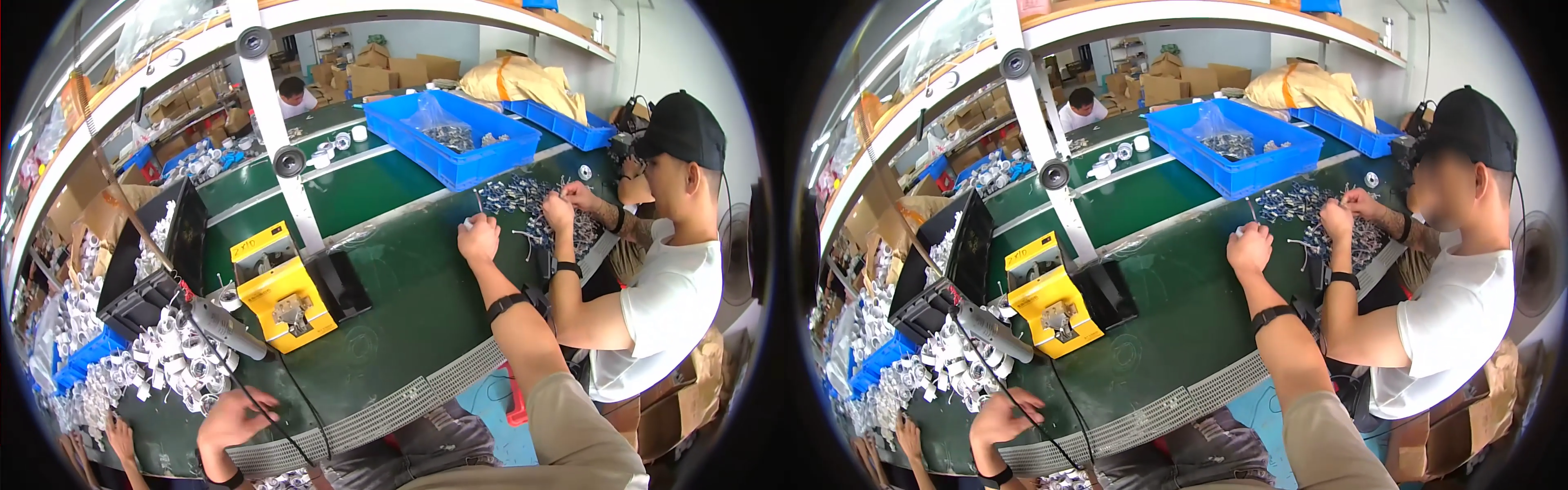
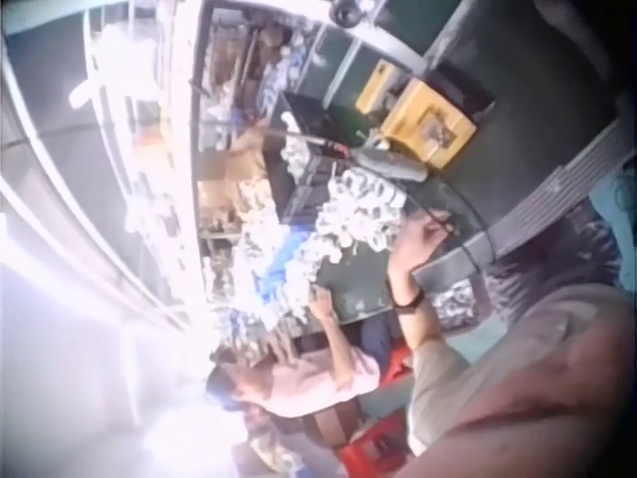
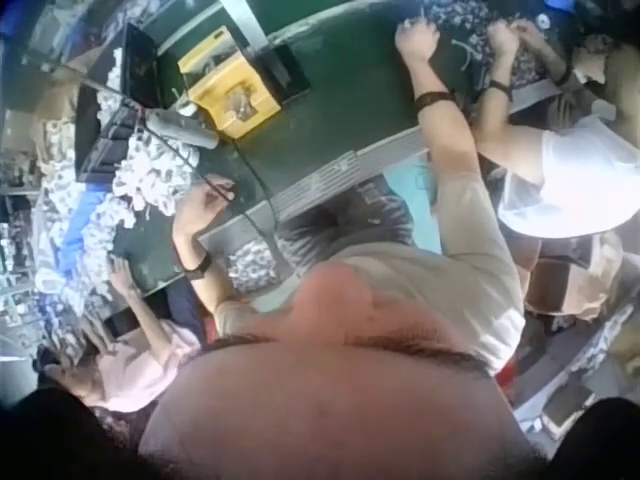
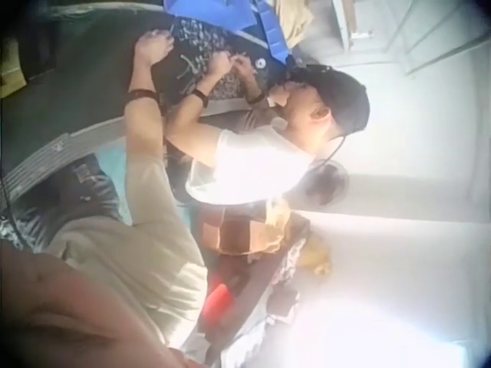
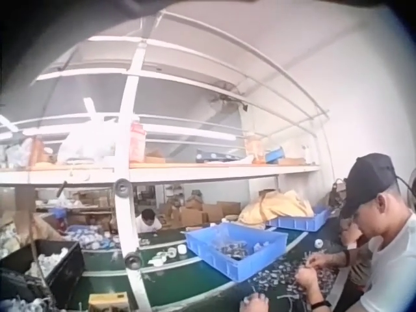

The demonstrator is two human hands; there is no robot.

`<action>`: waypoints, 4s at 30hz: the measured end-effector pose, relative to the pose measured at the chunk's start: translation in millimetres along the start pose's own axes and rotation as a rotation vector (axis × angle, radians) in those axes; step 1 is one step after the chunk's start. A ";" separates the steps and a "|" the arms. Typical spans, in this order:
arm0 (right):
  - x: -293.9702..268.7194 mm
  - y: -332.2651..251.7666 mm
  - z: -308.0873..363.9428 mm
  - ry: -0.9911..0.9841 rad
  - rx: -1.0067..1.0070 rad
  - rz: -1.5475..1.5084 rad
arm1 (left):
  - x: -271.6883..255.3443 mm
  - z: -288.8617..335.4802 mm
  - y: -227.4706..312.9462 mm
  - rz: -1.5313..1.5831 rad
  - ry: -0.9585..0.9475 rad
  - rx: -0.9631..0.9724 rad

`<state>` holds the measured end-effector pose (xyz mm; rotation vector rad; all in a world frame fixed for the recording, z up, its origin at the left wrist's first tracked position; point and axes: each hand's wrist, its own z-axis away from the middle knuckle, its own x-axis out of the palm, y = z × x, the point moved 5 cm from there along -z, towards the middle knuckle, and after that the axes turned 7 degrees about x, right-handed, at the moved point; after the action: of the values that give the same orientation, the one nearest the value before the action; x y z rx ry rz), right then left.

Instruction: The person picks up a camera housing and a wire, inserts the wire into a machine, and then installs the wire and a circuit board into the housing. They use a power screwdriver to secure the components before setting the unit on the table, repeating the process for several units.

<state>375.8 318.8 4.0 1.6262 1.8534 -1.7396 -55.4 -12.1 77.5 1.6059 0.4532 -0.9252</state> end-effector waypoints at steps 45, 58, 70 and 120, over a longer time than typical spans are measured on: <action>-55.4 -158.5 257.4 -1.157 -0.807 -0.876 | 71.0 -91.2 -2.5 1.470 0.402 -0.071; -64.9 -164.1 247.6 -0.975 -0.702 -0.799 | 68.8 -93.7 -1.5 1.279 0.471 0.035; -69.8 -162.1 235.6 -0.752 -1.163 -0.741 | 57.9 -87.1 -3.5 1.298 0.706 0.082; -48.1 -260.8 301.7 -0.746 -0.836 -1.351 | 92.6 -95.8 -17.3 1.393 0.391 -0.267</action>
<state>41.3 120.4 104.4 -0.6822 2.6680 -1.0533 19.3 65.4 -2.9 1.3924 -0.3118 0.4852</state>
